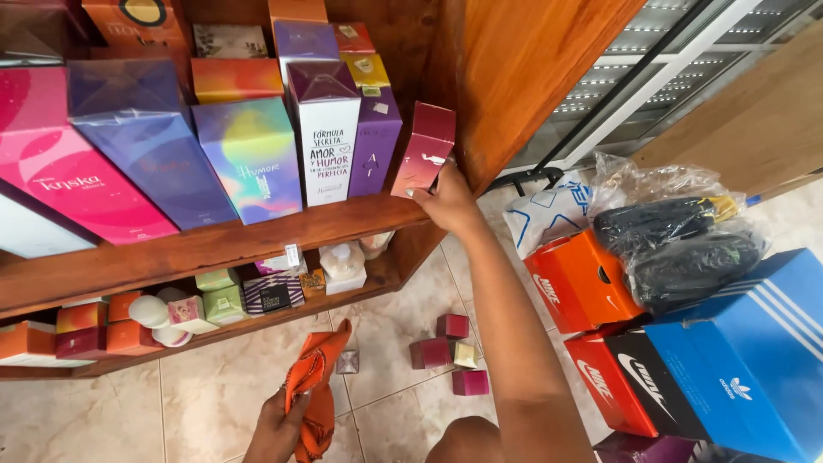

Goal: The person sits on the floor and wipes small boxes with an orange cloth before placing them on a wooden shelf. They then arrange various cosmetic boxes and bottles on the shelf, adjusting their positions to fit neatly.

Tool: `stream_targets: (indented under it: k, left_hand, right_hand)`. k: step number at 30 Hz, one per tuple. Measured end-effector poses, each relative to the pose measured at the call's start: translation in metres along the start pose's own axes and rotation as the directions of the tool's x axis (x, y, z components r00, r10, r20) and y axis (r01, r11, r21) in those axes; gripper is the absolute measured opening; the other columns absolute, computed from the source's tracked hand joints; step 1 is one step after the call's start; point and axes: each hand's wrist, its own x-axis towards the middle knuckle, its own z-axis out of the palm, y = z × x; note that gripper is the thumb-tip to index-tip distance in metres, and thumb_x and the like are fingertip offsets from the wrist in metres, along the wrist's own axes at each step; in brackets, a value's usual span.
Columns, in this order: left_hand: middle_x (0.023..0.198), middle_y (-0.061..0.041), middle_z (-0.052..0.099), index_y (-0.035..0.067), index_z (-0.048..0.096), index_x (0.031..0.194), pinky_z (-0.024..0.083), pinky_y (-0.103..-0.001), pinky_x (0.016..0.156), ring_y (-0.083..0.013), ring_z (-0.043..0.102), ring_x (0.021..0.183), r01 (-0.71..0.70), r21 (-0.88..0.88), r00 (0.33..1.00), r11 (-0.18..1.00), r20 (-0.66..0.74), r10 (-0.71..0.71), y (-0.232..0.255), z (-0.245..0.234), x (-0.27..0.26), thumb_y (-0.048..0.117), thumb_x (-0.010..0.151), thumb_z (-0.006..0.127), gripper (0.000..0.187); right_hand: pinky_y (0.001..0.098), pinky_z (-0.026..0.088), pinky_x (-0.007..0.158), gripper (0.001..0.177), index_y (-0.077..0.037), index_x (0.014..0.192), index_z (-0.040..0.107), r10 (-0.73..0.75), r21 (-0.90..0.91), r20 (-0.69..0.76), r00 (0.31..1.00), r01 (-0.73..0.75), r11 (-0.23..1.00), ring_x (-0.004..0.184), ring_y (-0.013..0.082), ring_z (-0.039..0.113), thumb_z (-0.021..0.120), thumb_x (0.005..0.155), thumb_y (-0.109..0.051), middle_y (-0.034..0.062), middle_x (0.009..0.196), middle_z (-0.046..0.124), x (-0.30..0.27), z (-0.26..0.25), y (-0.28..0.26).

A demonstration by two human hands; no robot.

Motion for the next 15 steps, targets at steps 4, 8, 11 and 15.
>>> stream_targets:
  k: [4, 8, 11, 15]
  left_hand:
    - [0.065, -0.008, 0.046, 0.004, 0.07, 0.109, 0.035, -0.033, 0.058, -0.0185, 0.046, 0.057, -0.017, -0.061, 1.0, 0.998, 0.009, 0.017, -0.019, 0.002, 0.011, 0.02, 0.104, 0.058, 0.021]
    - [0.068, -0.008, 0.046, 0.002, 0.071, 0.099, 0.035, -0.034, 0.061, -0.0192, 0.045, 0.064, -0.124, -0.025, 0.992, 0.992, -0.04, 0.122, -0.042, 0.003, 0.032, 0.019, 0.1, 0.06, 0.02]
    - [0.068, -0.006, 0.043, 0.004, 0.062, 0.09, 0.033, -0.034, 0.06, -0.0188, 0.043, 0.062, -0.128, -0.034, 0.991, 0.991, -0.052, 0.126, -0.051, 0.001, 0.036, 0.019, 0.1, 0.062, 0.019]
    - [0.068, -0.006, 0.04, 0.002, 0.066, 0.092, 0.031, -0.034, 0.059, -0.019, 0.042, 0.061, -0.087, -0.065, 0.995, 0.994, -0.059, 0.083, -0.049, 0.003, 0.029, 0.017, 0.101, 0.062, 0.018]
  right_hand:
    - [0.0377, 0.053, 0.098, 0.042, -0.009, 0.127, 0.06, 0.025, 0.038, -0.038, 0.999, -0.023, 0.999, 0.117, 0.0279, 0.067, 0.073, 0.087, -0.017, 0.0102, 0.126, 0.07, 0.021, 0.01, -0.01]
    - [0.0334, 0.055, 0.083, 0.018, -0.009, 0.105, 0.063, -0.049, 0.084, -0.045, 0.998, 0.053, 0.995, 0.1, 0.0228, 0.072, 0.07, 0.089, -0.009, 0.0088, 0.107, 0.074, 0.07, 0.024, -0.005]
    - [0.0339, 0.052, 0.073, 0.001, -0.008, 0.091, 0.063, -0.131, 0.058, -0.056, 0.99, 0.134, 0.989, 0.09, 0.0192, 0.071, 0.064, 0.091, -0.009, 0.0079, 0.095, 0.076, 0.097, 0.032, 0.001]
    - [0.0362, 0.051, 0.066, 0.006, -0.007, 0.088, 0.063, -0.093, -0.054, -0.05, 0.994, 0.09, 0.994, 0.083, 0.0234, 0.073, 0.059, 0.092, -0.01, 0.0098, 0.091, 0.077, 0.108, 0.032, -0.011]
